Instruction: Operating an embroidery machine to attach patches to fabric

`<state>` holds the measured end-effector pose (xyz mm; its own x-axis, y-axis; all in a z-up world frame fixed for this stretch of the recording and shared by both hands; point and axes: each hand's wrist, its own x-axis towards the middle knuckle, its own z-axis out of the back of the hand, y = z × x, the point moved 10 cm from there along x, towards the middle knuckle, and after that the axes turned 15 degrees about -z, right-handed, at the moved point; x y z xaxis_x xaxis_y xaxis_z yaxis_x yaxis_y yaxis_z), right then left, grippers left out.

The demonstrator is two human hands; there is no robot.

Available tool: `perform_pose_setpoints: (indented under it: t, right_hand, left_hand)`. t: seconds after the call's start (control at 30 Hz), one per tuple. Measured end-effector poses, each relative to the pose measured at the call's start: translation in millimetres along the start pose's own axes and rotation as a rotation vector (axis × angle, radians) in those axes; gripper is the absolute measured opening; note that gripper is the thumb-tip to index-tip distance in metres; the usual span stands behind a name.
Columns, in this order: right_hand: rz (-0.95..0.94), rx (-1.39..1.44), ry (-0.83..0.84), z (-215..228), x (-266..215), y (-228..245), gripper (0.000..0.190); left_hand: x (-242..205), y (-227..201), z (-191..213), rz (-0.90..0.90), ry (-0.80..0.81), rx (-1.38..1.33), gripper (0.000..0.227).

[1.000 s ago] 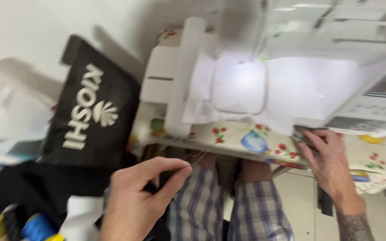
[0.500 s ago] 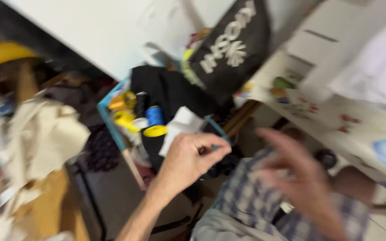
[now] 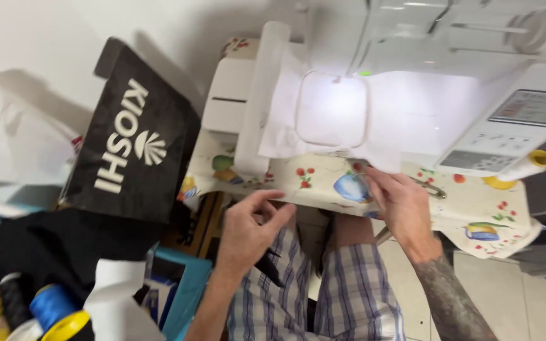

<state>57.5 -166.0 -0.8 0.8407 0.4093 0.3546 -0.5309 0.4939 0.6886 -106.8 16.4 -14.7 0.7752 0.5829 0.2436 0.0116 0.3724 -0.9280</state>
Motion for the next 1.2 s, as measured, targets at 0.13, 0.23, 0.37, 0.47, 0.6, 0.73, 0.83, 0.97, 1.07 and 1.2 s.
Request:
perform_pose_setpoints:
  t: [0.13, 0.23, 0.37, 0.47, 0.6, 0.73, 0.83, 0.97, 1.07, 1.2]
  right_hand:
    - [-0.195, -0.298, 0.171, -12, -4, -43, 0.028]
    - [-0.307, -0.176, 0.134, 15, -5, -42, 0.028]
    - [-0.334, -0.125, 0.028, 49, -1, -48, 0.017]
    - [-0.137, -0.164, -0.095, 65, 7, -21, 0.016]
    - [-0.132, -0.142, -0.049, 57, 26, 3, 0.014]
    - [-0.066, -0.087, -0.062, 59, 37, 27, 0.015]
    - [-0.052, -0.086, -0.016, 48, 47, 38, 0.019]
    - [-0.042, -0.300, 0.284, -2, 73, 48, 0.038]
    - [0.233, -0.324, 0.079, 6, 73, 44, 0.035]
    - [-0.040, -0.422, 0.314, 12, 47, 18, 0.031]
  left_hand:
    - [20, -12, 25, 0.000, -0.055, 0.193, 0.026]
    - [29, -20, 45, 0.003, -0.083, 0.241, 0.023]
    - [36, -25, 52, 0.014, 0.024, 0.292, 0.023]
    - [37, -23, 54, -0.004, 0.043, 0.298, 0.019]
    - [31, -22, 52, 0.026, 0.078, 0.301, 0.020]
    - [20, -17, 46, -0.073, 0.111, 0.274, 0.020]
    - [15, -21, 40, -0.082, 0.093, 0.253, 0.019]
    - [15, -27, 13, -0.176, 0.159, 0.263, 0.018]
    - [8, -30, -3, -0.106, 0.221, 0.320, 0.018]
    - [-29, 20, -32, -0.015, 0.173, 0.192, 0.012]
